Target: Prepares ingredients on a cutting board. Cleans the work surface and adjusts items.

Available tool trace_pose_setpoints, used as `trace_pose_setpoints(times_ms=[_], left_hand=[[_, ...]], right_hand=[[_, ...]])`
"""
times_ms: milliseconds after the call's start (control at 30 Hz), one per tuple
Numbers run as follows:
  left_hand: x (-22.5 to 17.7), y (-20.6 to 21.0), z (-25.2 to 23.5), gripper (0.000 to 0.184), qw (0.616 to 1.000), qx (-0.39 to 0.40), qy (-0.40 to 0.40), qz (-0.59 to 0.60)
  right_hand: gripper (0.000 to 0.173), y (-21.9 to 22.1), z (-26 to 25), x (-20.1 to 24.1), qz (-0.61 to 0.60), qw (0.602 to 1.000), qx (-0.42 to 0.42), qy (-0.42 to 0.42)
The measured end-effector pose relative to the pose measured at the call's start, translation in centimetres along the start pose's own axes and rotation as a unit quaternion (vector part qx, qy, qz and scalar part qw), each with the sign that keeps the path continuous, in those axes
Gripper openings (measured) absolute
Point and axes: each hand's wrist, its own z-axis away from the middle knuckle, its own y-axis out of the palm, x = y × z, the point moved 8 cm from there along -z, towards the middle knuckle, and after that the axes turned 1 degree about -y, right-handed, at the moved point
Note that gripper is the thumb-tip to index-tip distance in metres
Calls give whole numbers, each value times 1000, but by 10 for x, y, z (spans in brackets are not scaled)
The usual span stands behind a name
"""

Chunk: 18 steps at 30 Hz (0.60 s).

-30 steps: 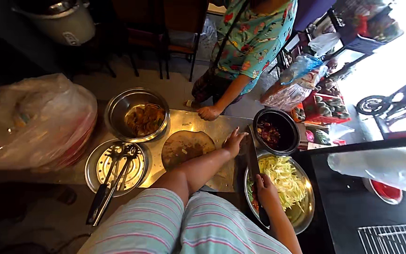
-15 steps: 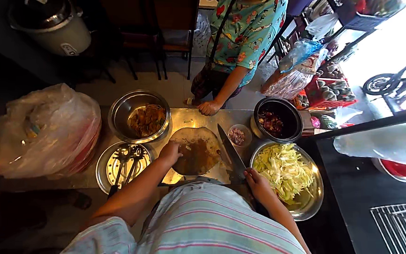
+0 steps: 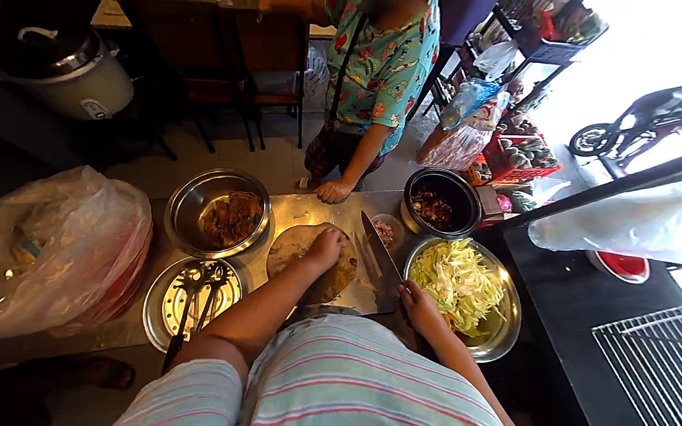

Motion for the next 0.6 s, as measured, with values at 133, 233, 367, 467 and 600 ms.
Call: trace_pose_setpoints(times_ms=[133, 233, 367, 467, 600], left_hand=[[-69, 25, -63, 27, 995, -15, 78, 59], [-87, 53, -90, 26, 996, 26, 78, 46], [-89, 70, -80, 31, 987, 61, 55, -141], [-76, 45, -47, 27, 988, 61, 39, -139], [4, -7, -2, 26, 992, 49, -43, -112]], right_hand=[[39, -18, -2, -7, 6, 999, -45, 13], [40, -27, -4, -18, -9, 998, -62, 24], [40, -38, 4, -27, 31, 994, -106, 27], [39, -43, 11, -27, 41, 992, -115, 16], [37, -47, 16, -23, 50, 993, -108, -5]])
